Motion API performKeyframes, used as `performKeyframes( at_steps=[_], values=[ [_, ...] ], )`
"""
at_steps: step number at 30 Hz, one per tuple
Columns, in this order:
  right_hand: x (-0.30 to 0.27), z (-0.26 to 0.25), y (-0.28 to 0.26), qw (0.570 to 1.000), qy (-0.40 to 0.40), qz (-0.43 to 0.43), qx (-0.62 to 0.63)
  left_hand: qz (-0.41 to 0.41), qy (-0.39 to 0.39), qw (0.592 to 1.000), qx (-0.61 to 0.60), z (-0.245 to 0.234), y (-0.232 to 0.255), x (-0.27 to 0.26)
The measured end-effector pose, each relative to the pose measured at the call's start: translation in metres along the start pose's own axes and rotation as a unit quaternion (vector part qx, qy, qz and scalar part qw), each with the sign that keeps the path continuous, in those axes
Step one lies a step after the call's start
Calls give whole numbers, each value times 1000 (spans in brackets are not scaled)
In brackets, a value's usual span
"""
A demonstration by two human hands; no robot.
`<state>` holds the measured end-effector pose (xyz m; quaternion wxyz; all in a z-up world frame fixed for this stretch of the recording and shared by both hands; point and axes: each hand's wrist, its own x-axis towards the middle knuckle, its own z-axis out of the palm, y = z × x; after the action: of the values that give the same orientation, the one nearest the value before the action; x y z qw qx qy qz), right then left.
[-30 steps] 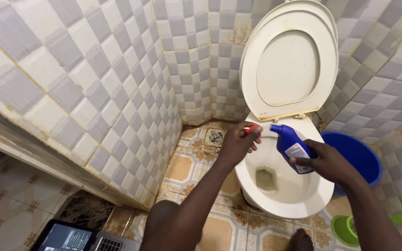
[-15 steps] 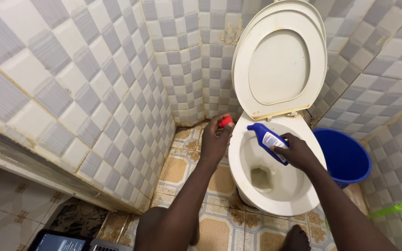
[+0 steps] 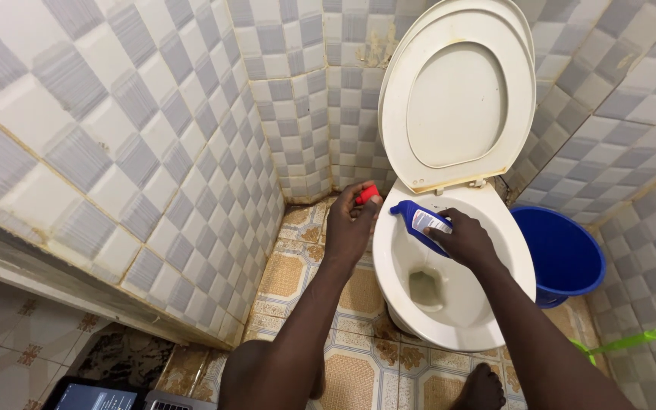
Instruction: The person applies blue toilet cleaner to the bowl, then uses a green toilet brush to scrub the interior surfaces. The person also turns on a wall tap to fill a blue basin with water.
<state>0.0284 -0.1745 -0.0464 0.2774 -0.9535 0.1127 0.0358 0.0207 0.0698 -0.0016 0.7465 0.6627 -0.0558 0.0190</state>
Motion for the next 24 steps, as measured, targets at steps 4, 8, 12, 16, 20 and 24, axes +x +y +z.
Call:
performKeyframes(
  at_steps=[4,8,12,16,20,24],
  values=[
    [-1,0,-3,1000,2,3,-3,26,8,999,30,-5,5,-1],
    [1,-1,1,1000,-9,5,-8,-1,11,999,34,-6,10,-3],
    [1,-4,3,1000,-9,-10,-13,6,12,998,61,-4,10,-2],
    [-8,-11,0,1000,-25,-1,-14,16,3,998,55,-1,6,-3],
    [-11,-12,1,999,-42,3,19,9,6,997,75,2,9,-4],
    [-9,-15,8,998,-57,5,32,-2,7,995,96,6,6,-3]
  ],
)
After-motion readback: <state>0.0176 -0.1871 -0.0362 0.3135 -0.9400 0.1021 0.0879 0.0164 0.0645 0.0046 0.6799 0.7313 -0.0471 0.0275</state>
